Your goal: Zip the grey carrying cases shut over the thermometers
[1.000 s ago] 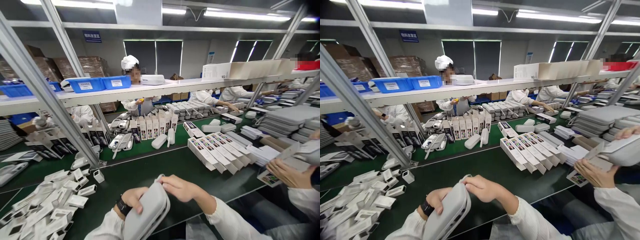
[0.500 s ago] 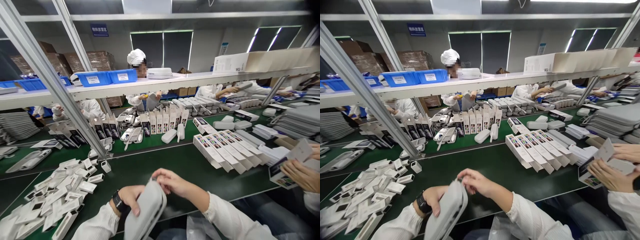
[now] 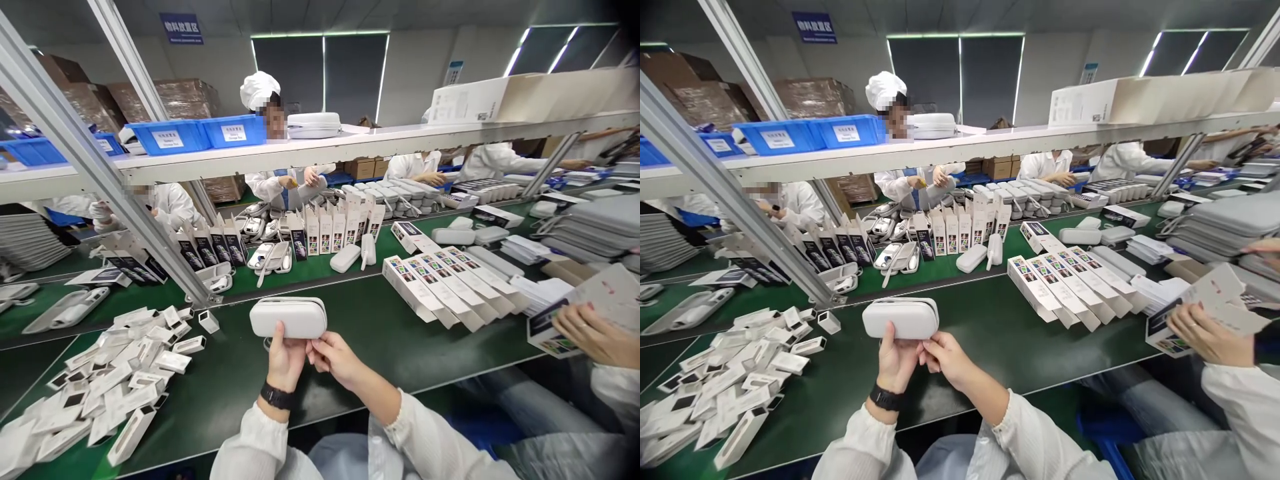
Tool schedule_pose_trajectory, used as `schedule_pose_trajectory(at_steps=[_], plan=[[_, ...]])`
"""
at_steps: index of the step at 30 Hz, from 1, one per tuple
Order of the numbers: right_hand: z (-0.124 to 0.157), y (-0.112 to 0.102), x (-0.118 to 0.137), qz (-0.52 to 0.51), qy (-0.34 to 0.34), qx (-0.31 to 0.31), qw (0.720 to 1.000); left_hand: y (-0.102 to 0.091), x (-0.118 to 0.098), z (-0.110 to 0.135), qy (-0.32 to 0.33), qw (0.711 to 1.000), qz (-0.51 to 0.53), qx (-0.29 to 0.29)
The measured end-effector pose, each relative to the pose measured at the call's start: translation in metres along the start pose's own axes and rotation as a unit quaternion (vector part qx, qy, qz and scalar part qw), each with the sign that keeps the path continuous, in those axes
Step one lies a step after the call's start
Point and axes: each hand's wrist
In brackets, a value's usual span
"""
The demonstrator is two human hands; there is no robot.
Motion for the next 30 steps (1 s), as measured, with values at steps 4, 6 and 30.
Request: schedule_pose_trajectory(at_steps=[4,6,30], plan=[[0.0,-0.003,-0.003,-0.067,0.002,0.026,0.997,-0.001,-0.009,-0.001,0.073,0.996,0.01,-0.044],[-0.002,-0.003,-0.003,-0.071,-0.003,0.067,0.995,-0.001,-0.012,0.0,0.077,0.996,-0.004,-0.039],[0.015,-0.018,0.038,-0.027,0.121,0.054,0.991,-0.046,-0.054,0.001,0.134,0.951,-0.278,0.017]])
Point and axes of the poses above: each hand's wrist, its own z-axis away from the middle knuckle, its own y-axis out of the palm, x = y × z, and after that the axes turned 15 degrees about y, right-handed
